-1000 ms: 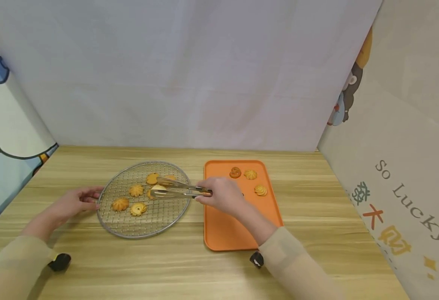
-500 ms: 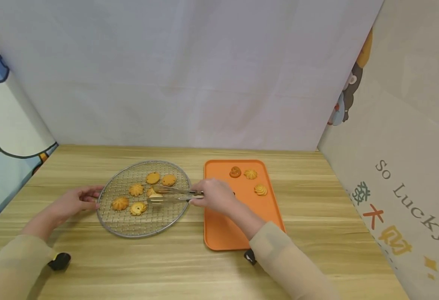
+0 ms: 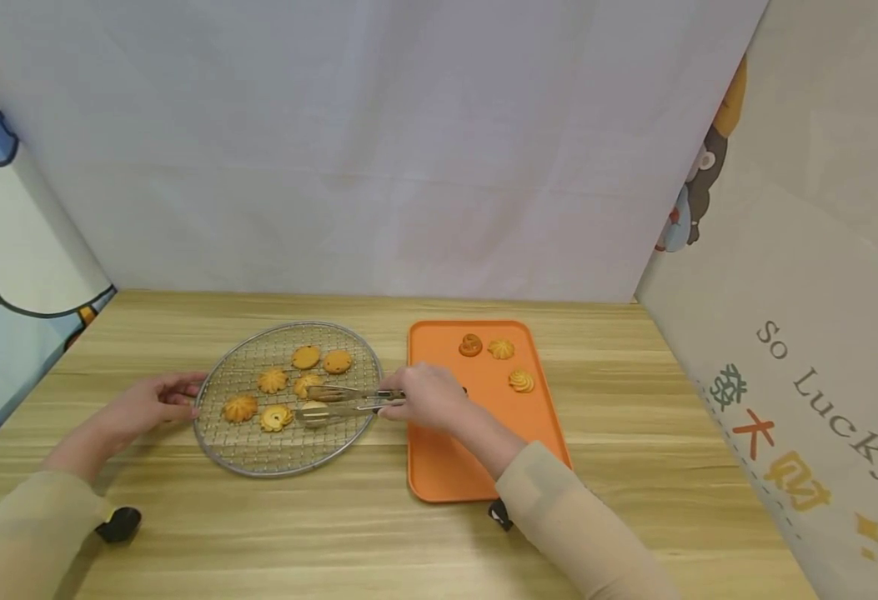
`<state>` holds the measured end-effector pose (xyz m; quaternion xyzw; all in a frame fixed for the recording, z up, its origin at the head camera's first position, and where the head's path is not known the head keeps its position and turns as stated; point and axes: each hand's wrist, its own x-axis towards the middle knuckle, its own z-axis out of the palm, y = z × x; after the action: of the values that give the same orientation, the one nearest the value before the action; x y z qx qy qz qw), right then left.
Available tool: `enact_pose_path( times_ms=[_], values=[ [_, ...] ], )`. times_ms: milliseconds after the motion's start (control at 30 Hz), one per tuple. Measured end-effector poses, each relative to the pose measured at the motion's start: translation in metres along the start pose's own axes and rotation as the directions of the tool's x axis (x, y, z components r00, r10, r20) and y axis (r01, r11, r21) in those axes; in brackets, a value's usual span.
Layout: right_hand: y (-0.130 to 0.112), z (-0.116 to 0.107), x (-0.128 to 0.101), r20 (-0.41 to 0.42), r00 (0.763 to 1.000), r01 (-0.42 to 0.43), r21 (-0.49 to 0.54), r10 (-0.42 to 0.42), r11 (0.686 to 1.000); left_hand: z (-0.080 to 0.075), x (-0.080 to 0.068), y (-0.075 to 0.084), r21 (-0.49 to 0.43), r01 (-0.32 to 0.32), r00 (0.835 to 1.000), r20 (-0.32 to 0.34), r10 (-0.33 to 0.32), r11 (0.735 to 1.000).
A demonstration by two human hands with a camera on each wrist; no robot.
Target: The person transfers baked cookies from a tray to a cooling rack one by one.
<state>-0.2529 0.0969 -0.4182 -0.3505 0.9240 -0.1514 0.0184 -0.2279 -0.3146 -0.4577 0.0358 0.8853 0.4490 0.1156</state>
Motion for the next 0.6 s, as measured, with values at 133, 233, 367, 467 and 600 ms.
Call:
enact_pose_path(
  times_ms=[133, 233, 367, 467, 600],
  values=[
    [0.0007, 0.0007, 0.0002, 0.002, 1.0, 0.004, -0.003, -0.004, 1.0, 0.0005, 0.0007, -0.0008, 0.004, -0.001, 1.0, -0.002, 0.001, 1.0],
    [0.0018, 0.0018, 0.0009, 0.004, 1.0, 0.002, -0.009, -0.002, 1.0, 0.0008, 0.0021, -0.0026, 0.005, 0.001, 1.0, -0.002, -0.001, 1.0],
    [0.0032, 0.0033, 0.0014, 0.01, 1.0, -0.005, -0.014, 0.005, 1.0, 0.0009, 0.0035, -0.0054, 0.003, 0.004, 1.0, -0.002, -0.004, 1.0],
    [0.004, 0.0031, 0.0008, 0.004, 1.0, -0.003, -0.009, 0.003, 1.0, 0.001, 0.0042, -0.0065, 0.006, 0.005, 1.0, -0.003, -0.005, 1.0],
    [0.005, 0.0011, -0.0005, -0.012, 1.0, 0.004, 0.018, -0.003, 1.0, 0.0015, 0.0044, -0.0064, 0.01, 0.005, 1.0, -0.005, -0.005, 1.0]
  ],
)
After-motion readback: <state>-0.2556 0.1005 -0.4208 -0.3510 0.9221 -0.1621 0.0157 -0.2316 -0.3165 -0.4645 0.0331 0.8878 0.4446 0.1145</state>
